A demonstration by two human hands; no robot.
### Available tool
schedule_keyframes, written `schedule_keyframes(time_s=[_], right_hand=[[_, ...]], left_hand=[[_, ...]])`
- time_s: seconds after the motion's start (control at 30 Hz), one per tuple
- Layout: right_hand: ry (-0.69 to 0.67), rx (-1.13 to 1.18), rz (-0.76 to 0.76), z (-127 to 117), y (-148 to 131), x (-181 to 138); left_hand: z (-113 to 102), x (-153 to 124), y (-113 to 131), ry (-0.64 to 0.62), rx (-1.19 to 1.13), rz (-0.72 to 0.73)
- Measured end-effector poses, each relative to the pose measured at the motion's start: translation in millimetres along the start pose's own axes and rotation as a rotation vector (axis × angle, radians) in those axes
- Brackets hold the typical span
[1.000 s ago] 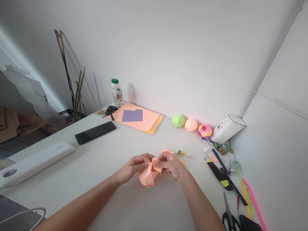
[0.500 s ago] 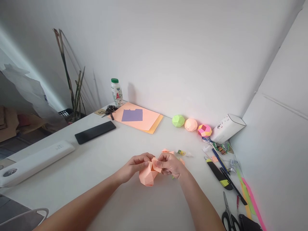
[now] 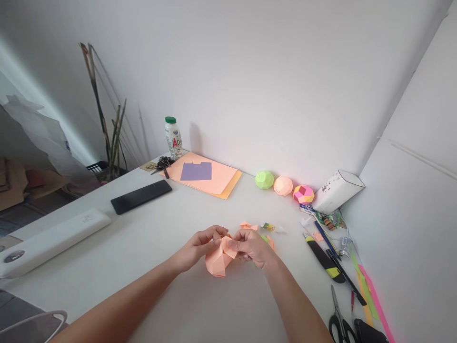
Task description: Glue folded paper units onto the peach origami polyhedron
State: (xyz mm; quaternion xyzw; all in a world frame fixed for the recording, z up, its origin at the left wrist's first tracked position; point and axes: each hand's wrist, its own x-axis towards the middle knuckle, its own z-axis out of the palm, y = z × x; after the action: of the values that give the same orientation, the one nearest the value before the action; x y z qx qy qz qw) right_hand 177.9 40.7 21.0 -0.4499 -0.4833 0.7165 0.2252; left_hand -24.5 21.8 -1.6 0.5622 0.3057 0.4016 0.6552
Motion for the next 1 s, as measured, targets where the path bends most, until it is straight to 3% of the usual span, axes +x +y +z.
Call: schedule_keyframes(time_s=[1.0], right_hand=[[0.145,-0.095,-0.019,9.1,-1.2,-4.3]], left_hand=[[2.6,-0.7,0.1,-0.015,-0.013,-0.062]])
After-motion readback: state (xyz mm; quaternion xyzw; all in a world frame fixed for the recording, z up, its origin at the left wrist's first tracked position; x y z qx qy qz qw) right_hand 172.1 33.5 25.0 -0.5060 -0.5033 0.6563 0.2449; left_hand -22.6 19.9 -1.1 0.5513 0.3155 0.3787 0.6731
